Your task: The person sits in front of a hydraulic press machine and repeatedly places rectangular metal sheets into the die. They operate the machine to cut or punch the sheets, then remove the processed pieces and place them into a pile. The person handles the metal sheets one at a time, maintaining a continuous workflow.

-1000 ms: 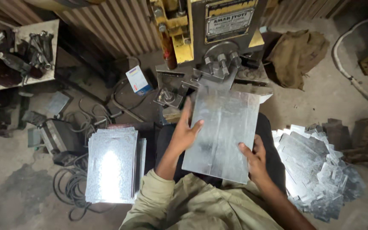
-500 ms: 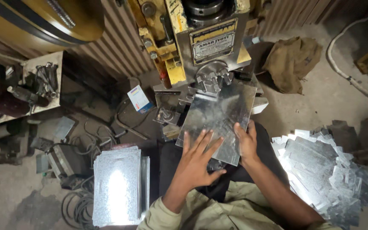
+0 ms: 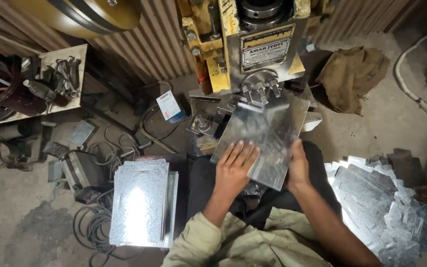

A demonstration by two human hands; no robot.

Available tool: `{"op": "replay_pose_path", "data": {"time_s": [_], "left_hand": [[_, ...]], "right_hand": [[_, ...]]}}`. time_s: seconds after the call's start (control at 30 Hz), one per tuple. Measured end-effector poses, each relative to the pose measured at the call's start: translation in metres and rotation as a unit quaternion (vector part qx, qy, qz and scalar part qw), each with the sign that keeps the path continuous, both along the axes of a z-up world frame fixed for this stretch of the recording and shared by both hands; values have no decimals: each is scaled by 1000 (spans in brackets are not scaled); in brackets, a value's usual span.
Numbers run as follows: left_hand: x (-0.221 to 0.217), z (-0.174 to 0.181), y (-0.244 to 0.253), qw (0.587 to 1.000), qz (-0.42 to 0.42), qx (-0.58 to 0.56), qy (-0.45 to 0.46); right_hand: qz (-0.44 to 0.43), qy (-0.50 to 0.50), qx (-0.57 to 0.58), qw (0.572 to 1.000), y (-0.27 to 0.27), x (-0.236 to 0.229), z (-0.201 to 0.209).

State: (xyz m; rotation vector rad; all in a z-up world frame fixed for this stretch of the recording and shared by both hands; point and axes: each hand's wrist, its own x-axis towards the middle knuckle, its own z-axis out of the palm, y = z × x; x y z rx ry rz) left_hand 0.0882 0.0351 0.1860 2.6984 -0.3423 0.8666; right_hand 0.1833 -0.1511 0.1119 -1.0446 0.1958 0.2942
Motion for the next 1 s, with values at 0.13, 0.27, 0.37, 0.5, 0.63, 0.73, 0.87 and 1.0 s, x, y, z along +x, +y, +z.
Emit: {"op": "replay_pose_path", "data": {"time_s": [0.13,0.27,0.37,0.5,0.63,0.73,0.87,1.0], "left_hand": [[-55,4,-1,998,13,-66,-14],[-88,-55,-17,820,-13,-551,155],[-87,-110,-29,446,134,-815,344],[-84,-129,-31,464,3,-840,281],[-47,-112,-29,516,-39,-814,266],[-3,-105,-34,497,-20,-831,248],[24,-105,-58,501,-21,-852,149],[26,-112,-59,479,12,-863,161]], "right_hand": [[54,134,89,986,-19,-30,-27],[184,106,-55,976,-19,-63,-57],[128,-55,-170,976,-21,-80,-71],[83,-52,-80,992,-28,-84,-60],[15,-12,-60,998,-11,-54,-22],[0,-43,-47,998,4,-5,-13],[-2,-87,44,995,11,20,-8],[35,26,-32,999,-5,15,9]]}}
